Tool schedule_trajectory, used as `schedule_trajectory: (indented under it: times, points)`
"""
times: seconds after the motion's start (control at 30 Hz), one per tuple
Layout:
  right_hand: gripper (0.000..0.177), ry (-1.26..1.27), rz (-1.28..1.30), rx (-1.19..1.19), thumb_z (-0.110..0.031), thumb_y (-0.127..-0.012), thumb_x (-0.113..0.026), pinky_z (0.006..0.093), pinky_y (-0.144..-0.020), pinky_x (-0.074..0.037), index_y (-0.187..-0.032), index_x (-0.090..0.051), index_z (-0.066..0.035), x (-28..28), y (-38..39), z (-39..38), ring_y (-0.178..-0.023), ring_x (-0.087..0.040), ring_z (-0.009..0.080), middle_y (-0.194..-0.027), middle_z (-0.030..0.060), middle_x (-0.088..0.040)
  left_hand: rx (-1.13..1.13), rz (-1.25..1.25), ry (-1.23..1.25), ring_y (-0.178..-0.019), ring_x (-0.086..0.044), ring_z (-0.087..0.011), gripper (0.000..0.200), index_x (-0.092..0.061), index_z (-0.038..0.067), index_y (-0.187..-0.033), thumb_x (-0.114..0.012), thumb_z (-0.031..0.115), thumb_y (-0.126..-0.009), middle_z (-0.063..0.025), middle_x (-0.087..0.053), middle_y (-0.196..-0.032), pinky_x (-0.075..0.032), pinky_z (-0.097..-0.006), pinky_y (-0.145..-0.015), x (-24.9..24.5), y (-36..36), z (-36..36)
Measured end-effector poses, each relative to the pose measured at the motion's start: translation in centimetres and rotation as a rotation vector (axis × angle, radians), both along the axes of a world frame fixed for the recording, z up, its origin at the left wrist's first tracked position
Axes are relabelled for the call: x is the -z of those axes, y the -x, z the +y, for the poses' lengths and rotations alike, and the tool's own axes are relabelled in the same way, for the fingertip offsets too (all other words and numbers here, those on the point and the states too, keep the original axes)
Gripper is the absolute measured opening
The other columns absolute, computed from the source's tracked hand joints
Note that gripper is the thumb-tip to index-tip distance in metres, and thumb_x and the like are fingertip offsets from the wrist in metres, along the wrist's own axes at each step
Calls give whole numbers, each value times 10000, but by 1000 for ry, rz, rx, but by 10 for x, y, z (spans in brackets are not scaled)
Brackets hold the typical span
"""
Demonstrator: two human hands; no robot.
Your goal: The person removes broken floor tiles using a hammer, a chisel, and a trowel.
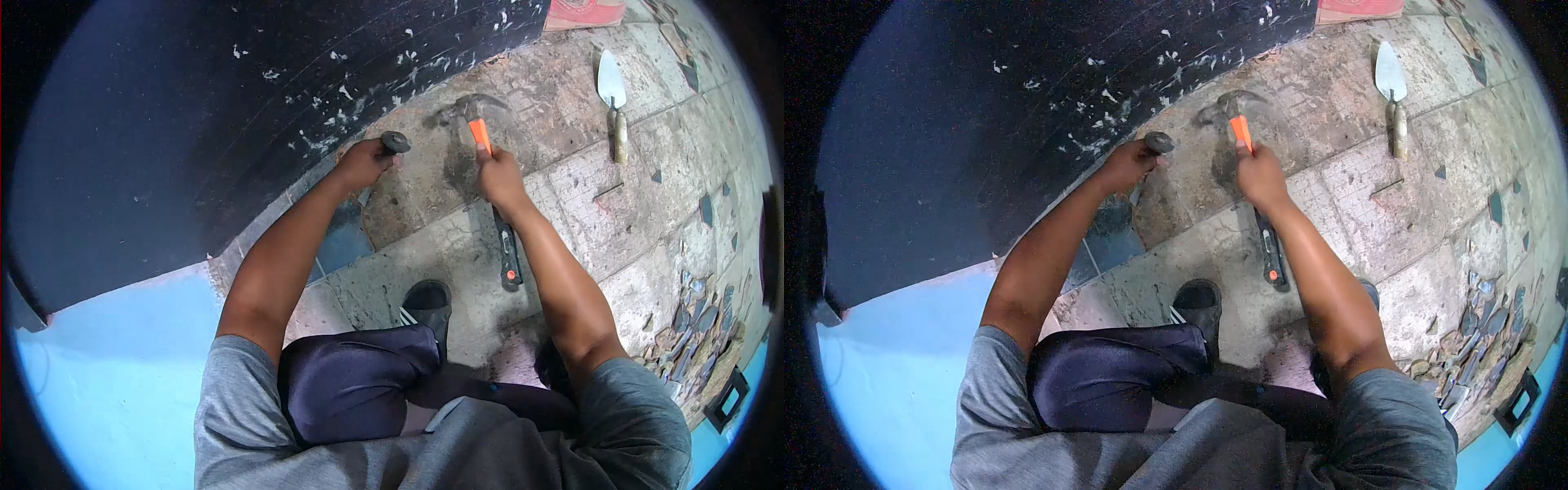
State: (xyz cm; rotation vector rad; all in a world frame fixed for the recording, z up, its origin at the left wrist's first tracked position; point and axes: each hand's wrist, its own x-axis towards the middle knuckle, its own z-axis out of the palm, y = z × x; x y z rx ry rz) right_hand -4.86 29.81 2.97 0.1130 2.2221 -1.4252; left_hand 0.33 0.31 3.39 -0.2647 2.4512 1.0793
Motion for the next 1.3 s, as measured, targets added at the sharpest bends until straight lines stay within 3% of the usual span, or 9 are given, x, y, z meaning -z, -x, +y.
schedule_trajectory:
  times: [0.33, 0.4, 0.43, 0.5, 0.87, 0.9, 1.13, 1.23, 1.3]
  points:
    - [411, 397, 471, 485, -351, -1073, -466, 322, -532, -363, -817, -529, -36, -98, 39, -8, -591, -458, 91, -646, 8, -513, -25, 3, 57, -1113, -658, -237, 448, -636, 18, -1269, -725, 297, -930, -146, -692, -1228, -505, -382, -979, 8, 5, -9]
    - [340, 232, 580, 391, -285, -1047, -494, 433, -594, -432, -918, -590, 15, -56, 19, -28, -591, -558, 268, -666, 138, -579, -16, -7, 76, -1107, -662, -239, 443, -635, 19, -1269, -722, 293, -932, -148, -691, -1227, -505, -383, -978, 4, 6, -7]
    - [359, -105, 545, 167, -295, -1025, -500, 517, -729, -480, -1001, -622, 43, -44, 3, -33, -762, -650, 436, -805, 253, -659, -17, -23, 86, -1103, -664, -238, 440, -634, 21, -1269, -720, 292, -933, -149, -692, -1225, -506, -382, -977, -8, 6, -1]
    - [411, -161, 216, -301, -349, -1016, -493, 546, -838, -482, -1043, -642, 32, -28, -11, -49, -948, -641, 495, -944, 303, -678, -45, -31, 79, -1091, -669, -243, 417, -643, 22, -1257, -715, 273, -933, -146, -699, -1210, -507, -378, -965, -13, 5, 5]
    - [474, -120, 79, -127, -417, -1028, -472, 521, -859, -490, -1095, -684, 1, 10, 1, -4, -1005, -645, 475, -981, 299, -685, 225, 32, -100, -1067, -670, -207, 357, -648, 45, -1241, -720, 207, -931, -113, -704, -1200, -508, -365, -955, 42, -15, 16]
    - [478, -107, 68, -99, -421, -1029, -472, 516, -856, -491, -1095, -685, 2, 17, 3, 0, -1006, -646, 474, -981, 297, -687, 311, 37, 22, -1040, -678, -213, 327, -669, 76, -1227, -718, 213, -934, -122, -718, -1150, -514, -368, -927, 9, -14, 33]
    - [459, 238, -35, 224, -383, -1049, -488, 407, -679, -460, -966, -655, 37, 6, 3, 18, -708, -619, 245, -753, 138, -644, 120, 34, 156, -999, -691, -256, 328, -683, 85, -1201, -722, 266, -930, -143, -730, -1065, -525, -375, -877, 0, -4, 30]
    - [452, 209, 205, 344, -362, -1055, -480, 435, -670, -455, -936, -630, 47, 12, -1, 10, -688, -620, 285, -767, 180, -652, 85, 6, 145, -986, -695, -261, 342, -686, 87, -1194, -729, 289, -920, -160, -726, -1072, -529, -392, -860, 3, 2, 23]
    - [463, 133, 204, 167, -378, -1045, -492, 461, -712, -471, -966, -638, 54, 16, -20, 4, -743, -646, 352, -812, 226, -667, 92, 33, 126, -970, -698, -258, 347, -691, 84, -1177, -741, 292, -903, -175, -722, -1065, -530, -403, -847, 21, 5, 15]
